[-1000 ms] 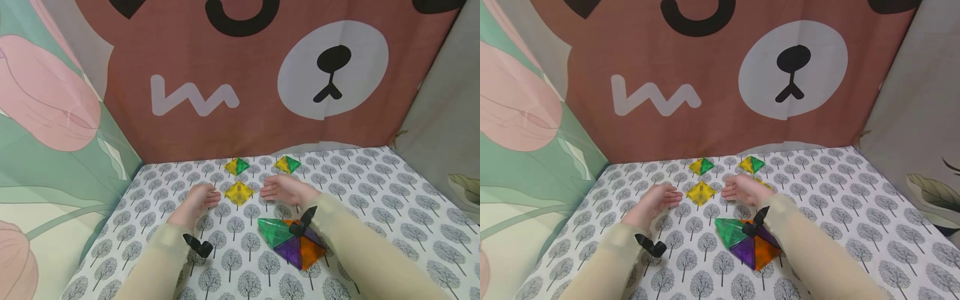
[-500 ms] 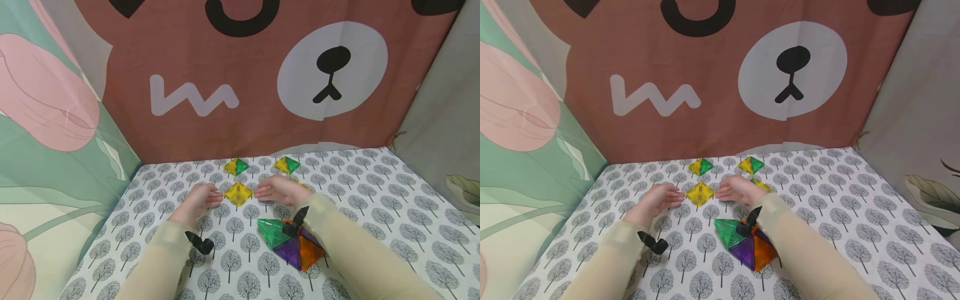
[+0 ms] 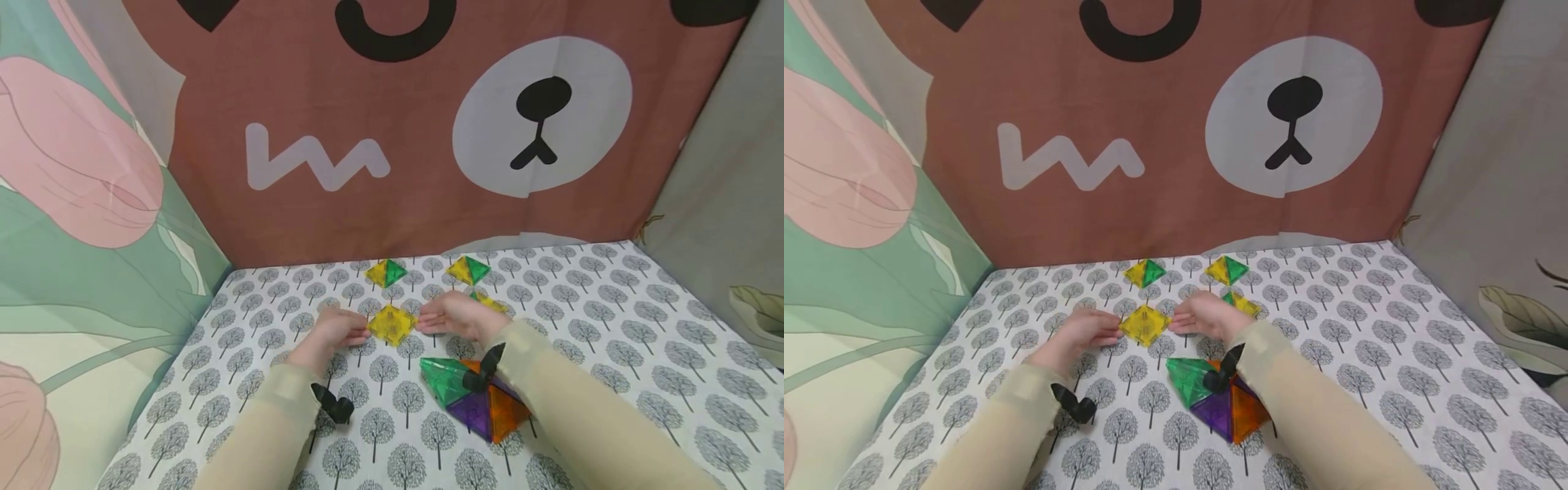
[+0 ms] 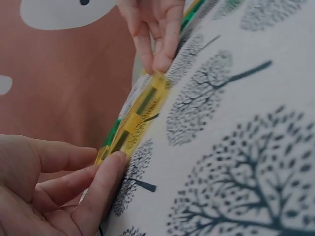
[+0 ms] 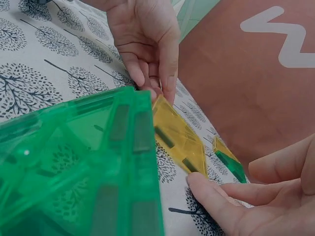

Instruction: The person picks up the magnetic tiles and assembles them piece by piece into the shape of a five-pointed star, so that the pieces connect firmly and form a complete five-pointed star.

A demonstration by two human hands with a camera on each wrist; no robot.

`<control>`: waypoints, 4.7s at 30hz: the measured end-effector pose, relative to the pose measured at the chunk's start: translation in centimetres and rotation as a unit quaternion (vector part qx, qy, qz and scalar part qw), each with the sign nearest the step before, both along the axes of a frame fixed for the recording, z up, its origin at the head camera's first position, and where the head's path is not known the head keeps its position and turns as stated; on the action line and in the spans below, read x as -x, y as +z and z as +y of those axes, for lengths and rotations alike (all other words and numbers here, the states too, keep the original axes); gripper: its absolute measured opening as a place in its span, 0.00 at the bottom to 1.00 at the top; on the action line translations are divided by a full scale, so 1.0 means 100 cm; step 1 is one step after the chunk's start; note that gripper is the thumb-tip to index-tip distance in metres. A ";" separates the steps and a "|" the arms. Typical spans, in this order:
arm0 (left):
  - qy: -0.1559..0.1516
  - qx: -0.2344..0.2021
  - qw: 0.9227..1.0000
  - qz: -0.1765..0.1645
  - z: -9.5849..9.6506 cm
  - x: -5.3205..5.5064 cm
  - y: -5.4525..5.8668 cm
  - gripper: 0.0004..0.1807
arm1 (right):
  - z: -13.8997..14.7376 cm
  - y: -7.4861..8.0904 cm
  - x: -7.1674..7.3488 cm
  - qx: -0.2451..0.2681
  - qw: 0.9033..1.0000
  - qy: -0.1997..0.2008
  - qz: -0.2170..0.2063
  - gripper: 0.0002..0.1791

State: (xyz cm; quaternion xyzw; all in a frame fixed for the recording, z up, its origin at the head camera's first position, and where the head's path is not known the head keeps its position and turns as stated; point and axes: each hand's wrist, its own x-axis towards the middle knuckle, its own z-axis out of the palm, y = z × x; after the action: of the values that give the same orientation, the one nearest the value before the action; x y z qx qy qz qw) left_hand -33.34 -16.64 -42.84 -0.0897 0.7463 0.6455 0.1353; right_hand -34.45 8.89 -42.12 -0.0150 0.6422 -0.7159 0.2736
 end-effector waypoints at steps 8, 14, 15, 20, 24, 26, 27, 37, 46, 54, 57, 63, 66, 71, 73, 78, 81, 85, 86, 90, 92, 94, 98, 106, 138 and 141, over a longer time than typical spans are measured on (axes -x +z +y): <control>0.010 0.025 1.000 0.003 0.010 -0.005 0.000 0.11 | 0.005 -0.001 -0.004 0.005 1.000 -0.004 -0.002 0.22; 0.008 -0.011 1.000 0.002 0.018 -0.010 0.003 0.12 | 0.012 -0.002 -0.010 0.004 1.000 -0.028 0.005 0.20; 0.007 -0.017 1.000 0.000 0.020 -0.011 0.004 0.12 | 0.015 -0.002 -0.012 0.005 0.999 -0.039 0.004 0.19; 0.000 -0.034 0.999 0.003 0.032 -0.013 0.012 0.13 | 0.028 0.003 -0.017 0.005 0.998 -0.060 0.019 0.21; -0.009 -0.041 0.999 0.006 0.044 -0.016 0.019 0.12 | 0.040 0.008 -0.021 -0.009 0.998 -0.051 0.042 0.21; -0.019 -0.043 0.999 0.009 0.050 -0.018 0.022 0.12 | 0.046 0.010 -0.023 -0.010 0.998 -0.050 0.042 0.21; -0.024 -0.046 0.999 0.010 0.053 -0.018 0.023 0.12 | 0.049 0.011 -0.024 -0.011 0.998 -0.051 0.038 0.20; -0.070 -0.065 0.995 0.017 0.084 -0.025 0.029 0.13 | 0.084 0.013 -0.041 -0.037 0.997 -0.040 0.057 0.13; -0.122 0.056 0.989 0.062 0.104 -0.034 0.019 0.10 | 0.115 0.007 -0.063 -0.038 0.997 -0.040 0.053 0.09; -0.108 0.036 0.993 0.017 0.118 -0.044 0.012 0.08 | 0.126 -0.003 -0.074 -0.037 0.997 -0.052 0.042 0.12; -0.103 0.022 0.994 0.001 0.120 -0.046 0.010 0.08 | 0.128 -0.007 -0.078 -0.041 0.997 -0.058 0.036 0.10; -0.120 0.068 0.990 0.020 0.121 -0.045 0.007 0.08 | 0.130 -0.014 -0.080 -0.039 0.997 -0.055 0.032 0.09; -0.119 0.048 0.992 -0.011 0.121 -0.047 0.005 0.08 | 0.130 -0.015 -0.082 -0.034 0.998 -0.050 0.034 0.09; -0.127 0.053 0.990 -0.023 0.121 -0.050 0.006 0.07 | 0.129 -0.016 -0.084 -0.041 0.998 -0.042 0.037 0.11; -0.137 0.068 0.988 -0.013 0.121 -0.050 0.007 0.06 | 0.128 -0.016 -0.084 -0.050 0.997 -0.036 0.043 0.13; -0.162 0.082 0.983 -0.002 0.121 -0.051 0.009 0.05 | 0.124 -0.015 -0.084 -0.078 0.995 -0.023 0.057 0.15; -0.168 0.074 0.983 -0.009 0.120 -0.051 0.009 0.05 | 0.123 -0.015 -0.084 -0.088 0.994 -0.018 0.061 0.15; -0.169 0.074 0.983 -0.011 0.120 -0.051 0.008 0.06 | 0.122 -0.015 -0.085 -0.095 0.993 -0.013 0.070 0.14; -0.169 0.076 0.983 -0.011 0.120 -0.051 0.008 0.06 | 0.122 -0.015 -0.085 -0.098 0.992 -0.011 0.073 0.13; -0.167 0.081 0.983 -0.010 0.120 -0.052 0.007 0.05 | 0.119 -0.015 -0.087 -0.118 0.989 -0.010 0.090 0.13; -0.168 0.083 0.982 -0.008 0.120 -0.052 0.007 0.05 | 0.118 -0.015 -0.088 -0.131 0.986 -0.008 0.099 0.14; -0.168 0.083 0.982 -0.007 0.120 -0.052 0.007 0.05 | 0.116 -0.015 -0.089 -0.145 0.984 -0.007 0.104 0.14; -0.168 0.086 0.982 -0.002 0.119 -0.052 0.007 0.05 | 0.115 -0.015 -0.090 -0.165 0.980 -0.001 0.115 0.14; -0.172 0.088 0.981 0.000 0.118 -0.053 0.007 0.05 | 0.120 -0.007 -0.102 -0.184 0.977 -0.006 0.112 0.16; -0.191 0.144 0.970 0.046 0.085 -0.068 0.008 0.09 | 0.121 0.011 -0.195 0.013 0.999 -0.037 -0.024 0.53; -0.179 0.128 0.975 0.037 0.079 -0.077 0.009 0.08 | 0.121 0.013 -0.187 0.016 0.999 -0.036 -0.023 0.54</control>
State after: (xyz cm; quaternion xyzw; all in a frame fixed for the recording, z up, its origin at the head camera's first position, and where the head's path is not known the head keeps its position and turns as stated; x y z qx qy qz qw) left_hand -25.64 -8.71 -41.98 0.0526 0.8313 0.5128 0.2079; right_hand -15.71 20.98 -40.81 0.0206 0.6243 -0.7355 0.2624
